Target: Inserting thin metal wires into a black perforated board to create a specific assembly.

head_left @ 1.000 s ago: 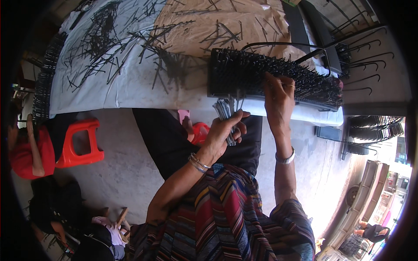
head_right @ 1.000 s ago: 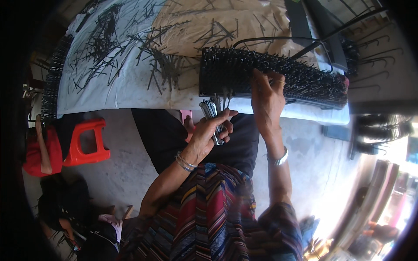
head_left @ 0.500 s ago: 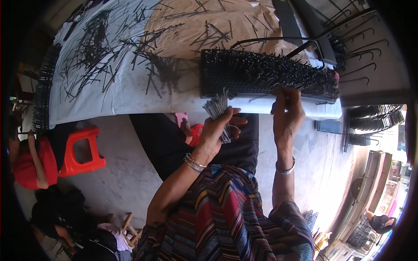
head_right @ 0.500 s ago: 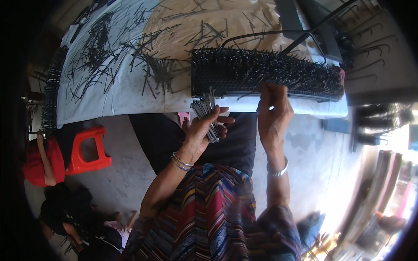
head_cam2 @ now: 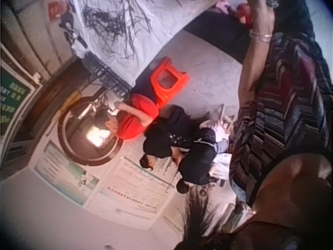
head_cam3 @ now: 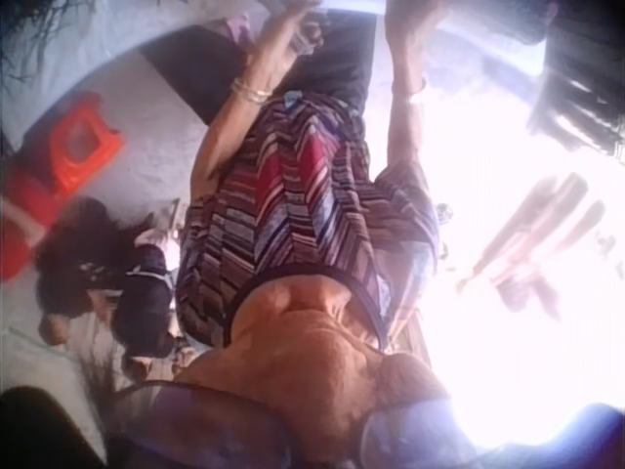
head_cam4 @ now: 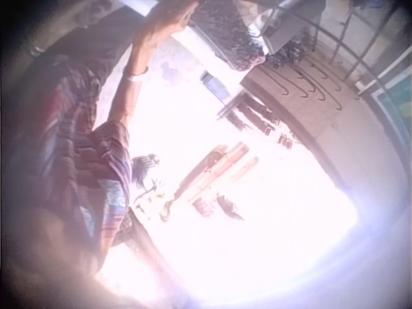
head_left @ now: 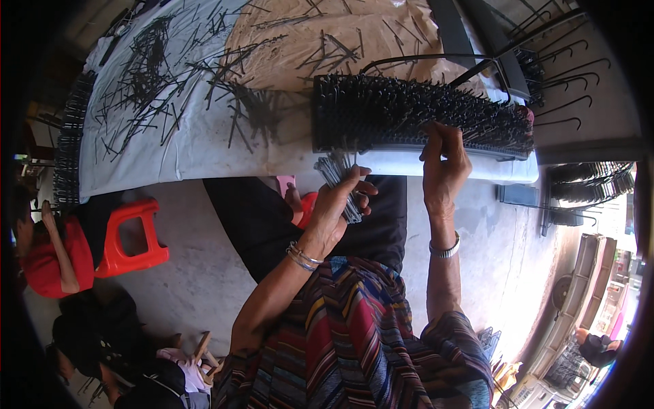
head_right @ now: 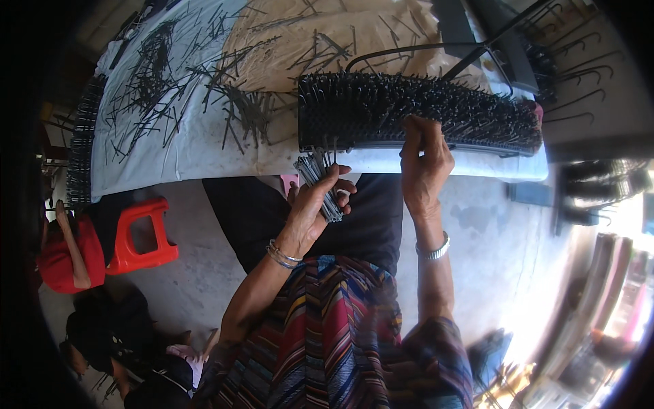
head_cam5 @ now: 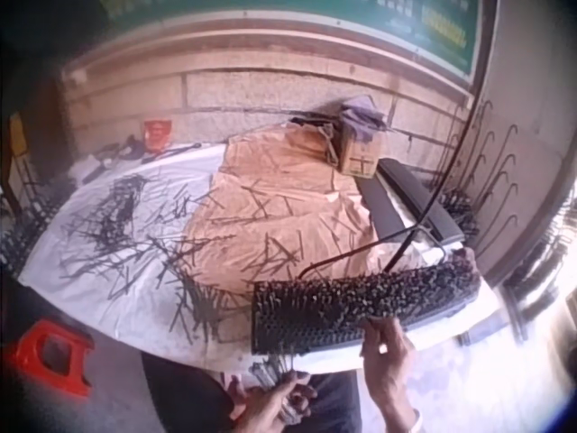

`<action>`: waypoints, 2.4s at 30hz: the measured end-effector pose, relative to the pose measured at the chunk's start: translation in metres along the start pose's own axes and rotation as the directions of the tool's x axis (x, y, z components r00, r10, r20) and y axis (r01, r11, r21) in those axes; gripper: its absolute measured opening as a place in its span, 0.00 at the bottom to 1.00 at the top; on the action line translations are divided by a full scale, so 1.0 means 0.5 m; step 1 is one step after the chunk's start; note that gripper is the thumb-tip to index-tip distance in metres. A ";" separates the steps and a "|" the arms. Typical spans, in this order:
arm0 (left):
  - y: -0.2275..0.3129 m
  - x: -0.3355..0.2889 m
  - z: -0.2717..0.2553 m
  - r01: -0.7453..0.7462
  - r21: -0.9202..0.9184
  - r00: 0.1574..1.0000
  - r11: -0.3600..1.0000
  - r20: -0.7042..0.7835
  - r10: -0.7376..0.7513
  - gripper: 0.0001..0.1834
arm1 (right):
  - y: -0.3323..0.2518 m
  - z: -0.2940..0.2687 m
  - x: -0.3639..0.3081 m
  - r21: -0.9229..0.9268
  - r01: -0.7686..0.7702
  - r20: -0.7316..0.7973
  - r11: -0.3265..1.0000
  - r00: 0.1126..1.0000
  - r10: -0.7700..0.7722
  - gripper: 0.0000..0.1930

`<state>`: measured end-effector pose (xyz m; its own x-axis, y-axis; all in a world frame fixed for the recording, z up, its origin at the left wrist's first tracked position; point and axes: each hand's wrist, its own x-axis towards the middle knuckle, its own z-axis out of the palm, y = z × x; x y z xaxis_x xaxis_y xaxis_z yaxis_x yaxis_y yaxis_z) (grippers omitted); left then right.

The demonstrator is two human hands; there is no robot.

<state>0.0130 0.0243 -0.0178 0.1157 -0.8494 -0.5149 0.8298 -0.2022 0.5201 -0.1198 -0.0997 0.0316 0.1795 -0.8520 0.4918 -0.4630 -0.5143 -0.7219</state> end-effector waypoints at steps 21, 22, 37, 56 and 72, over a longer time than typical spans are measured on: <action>-0.007 -0.019 0.016 0.135 0.075 0.986 0.988 0.089 -0.141 0.18 | -0.021 -0.033 0.049 -0.009 0.109 0.217 0.994 0.970 -0.104 0.02; -0.008 -0.022 0.017 0.131 0.075 0.986 0.989 0.092 -0.137 0.18 | -0.019 -0.038 0.048 0.027 0.109 0.290 0.994 0.950 -0.112 0.03; -0.014 -0.027 0.017 0.087 0.094 0.992 0.992 0.083 -0.095 0.19 | -0.013 -0.008 0.005 -0.263 0.164 0.244 0.951 0.965 -0.099 0.06; 0.035 0.017 0.021 0.003 -0.019 0.999 1.000 -0.032 -0.004 0.18 | -0.041 0.048 0.034 -0.067 0.188 -0.019 0.980 0.982 -0.190 0.03; 0.024 0.001 0.007 0.019 -0.079 0.999 0.997 -0.032 -0.021 0.18 | -0.026 0.096 0.059 -0.194 0.214 0.112 0.957 0.974 -0.195 0.03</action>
<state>0.0211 0.0198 -0.0098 0.1153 -0.8290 -0.5472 0.8726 -0.1787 0.4546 -0.0668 -0.1228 0.0323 0.3628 -0.7406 0.5656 -0.5728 -0.6560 -0.4915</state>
